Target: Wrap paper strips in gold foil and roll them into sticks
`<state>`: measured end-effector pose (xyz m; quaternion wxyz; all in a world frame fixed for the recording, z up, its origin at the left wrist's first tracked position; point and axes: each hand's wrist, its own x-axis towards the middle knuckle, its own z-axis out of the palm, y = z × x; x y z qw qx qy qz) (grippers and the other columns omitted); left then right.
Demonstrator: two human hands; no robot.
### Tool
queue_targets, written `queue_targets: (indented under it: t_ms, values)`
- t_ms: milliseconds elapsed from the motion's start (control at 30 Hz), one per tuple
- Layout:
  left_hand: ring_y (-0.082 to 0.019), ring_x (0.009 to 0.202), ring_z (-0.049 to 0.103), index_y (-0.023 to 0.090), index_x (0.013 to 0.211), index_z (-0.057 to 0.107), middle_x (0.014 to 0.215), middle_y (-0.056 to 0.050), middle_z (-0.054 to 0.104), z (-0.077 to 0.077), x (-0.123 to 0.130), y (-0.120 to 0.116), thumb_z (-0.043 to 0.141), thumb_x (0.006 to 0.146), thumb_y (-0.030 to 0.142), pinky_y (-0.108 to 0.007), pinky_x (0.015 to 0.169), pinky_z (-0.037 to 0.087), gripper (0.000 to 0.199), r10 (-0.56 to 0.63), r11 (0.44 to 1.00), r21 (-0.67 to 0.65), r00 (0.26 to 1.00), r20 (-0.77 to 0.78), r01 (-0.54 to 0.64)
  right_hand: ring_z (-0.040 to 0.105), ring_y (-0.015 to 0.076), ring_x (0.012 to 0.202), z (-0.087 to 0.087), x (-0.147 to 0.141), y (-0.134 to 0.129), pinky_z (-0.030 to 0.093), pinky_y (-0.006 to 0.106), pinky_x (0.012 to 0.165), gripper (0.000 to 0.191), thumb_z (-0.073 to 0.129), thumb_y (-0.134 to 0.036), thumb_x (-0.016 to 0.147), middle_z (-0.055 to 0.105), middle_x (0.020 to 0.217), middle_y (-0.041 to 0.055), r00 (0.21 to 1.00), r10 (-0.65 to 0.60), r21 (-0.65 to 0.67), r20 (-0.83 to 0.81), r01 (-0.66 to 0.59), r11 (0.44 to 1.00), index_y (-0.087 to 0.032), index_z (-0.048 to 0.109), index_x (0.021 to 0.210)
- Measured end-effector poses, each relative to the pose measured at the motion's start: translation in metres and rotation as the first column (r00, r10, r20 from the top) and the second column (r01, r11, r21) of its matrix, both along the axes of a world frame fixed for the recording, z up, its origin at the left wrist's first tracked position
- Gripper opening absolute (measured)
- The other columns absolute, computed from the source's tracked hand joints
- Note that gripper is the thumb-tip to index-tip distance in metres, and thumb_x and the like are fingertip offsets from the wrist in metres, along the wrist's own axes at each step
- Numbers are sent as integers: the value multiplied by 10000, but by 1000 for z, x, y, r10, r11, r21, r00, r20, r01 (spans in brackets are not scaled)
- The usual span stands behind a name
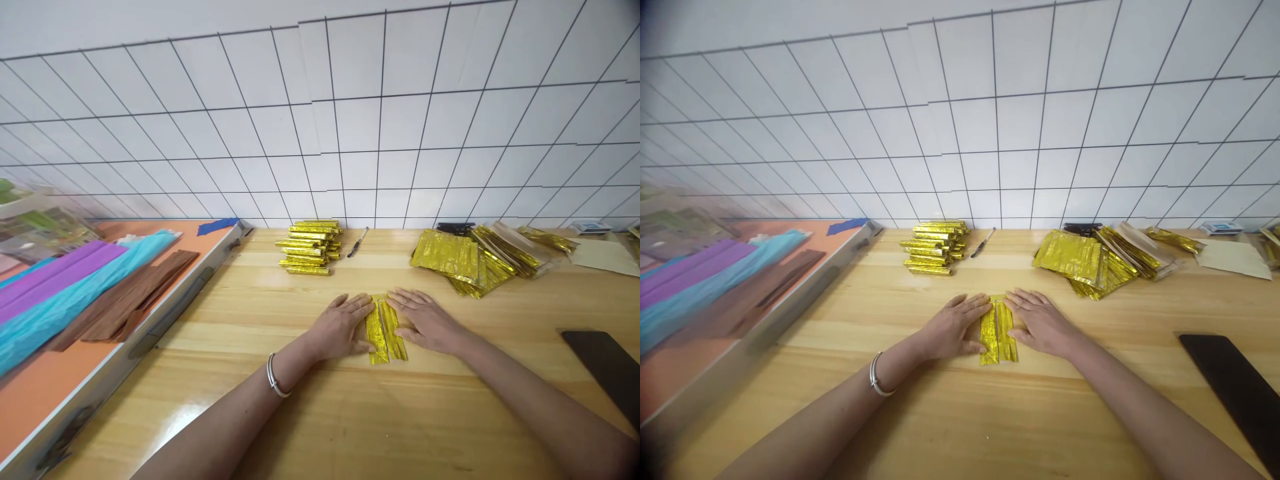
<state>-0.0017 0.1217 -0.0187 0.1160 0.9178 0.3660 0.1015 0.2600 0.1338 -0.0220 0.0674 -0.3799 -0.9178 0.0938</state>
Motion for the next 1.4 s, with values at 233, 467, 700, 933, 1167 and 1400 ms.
queue_targets:
  t_ms: [233, 467, 700, 933, 1167, 1400]
  values:
    - [-299, 1354, 145, 142, 1402, 196, 1455, -174, 210, 0, 0, -2, 529, 589, 759, -461, 1087, 59, 1073, -37, 999, -24, 996, -79, 35, 58, 297, 1361, -4, 3, 2, 73, 471, 1091, 1062, 517, -733, 630, 94, 1501, 93, 998, 37, -98, 57, -31, 995, -206, 74, 1439]
    - [-311, 1348, 157, 125, 1404, 165, 1453, -189, 202, 5, 2, -3, 501, 593, 775, -458, 1080, 76, 1093, -49, 999, -11, 990, -136, 48, 19, 316, 1360, -3, 5, 5, 42, 473, 1091, 1133, 500, -781, 585, 45, 1506, 97, 993, 70, -129, 99, -57, 990, -202, 32, 1439]
    - [-279, 1309, 263, 117, 1398, 146, 1423, -163, 288, 13, 6, 5, 555, 554, 747, -389, 1056, 191, 1130, -26, 1000, -6, 988, -149, 26, 41, 334, 1355, 5, 0, 5, 63, 488, 1084, 1183, 489, -817, 541, 43, 1504, 107, 988, 56, -154, 141, -34, 987, -193, 40, 1439]
    - [-272, 1324, 229, 161, 1391, 193, 1459, -128, 228, 13, 9, 9, 527, 568, 754, -385, 1050, 202, 1068, -40, 999, -17, 977, -209, 37, 72, 345, 1350, 8, -2, 6, 88, 493, 1080, 1205, 514, -815, 517, 81, 1497, 128, 988, 45, -133, 145, -26, 991, -169, 80, 1438]
    - [-289, 1315, 243, 154, 1389, 195, 1450, -136, 250, 15, 10, 10, 521, 576, 753, -399, 1029, 237, 1061, -46, 999, -15, 970, -237, 44, 230, 306, 1321, 28, -17, 19, 200, 475, 1058, 648, 395, -618, 810, 398, 1387, 106, 997, 68, -57, 48, -66, 996, -189, 476, 1290]
    - [-279, 1327, 230, 152, 1403, 152, 1453, -128, 245, 11, 6, 7, 524, 597, 741, -383, 1056, 193, 1065, -55, 998, -4, 985, -163, 55, 258, 242, 1320, -1, -27, 12, 251, 421, 1072, 602, 372, -456, 883, 297, 1442, 105, 994, 90, 16, -54, -89, 996, -146, 293, 1392]
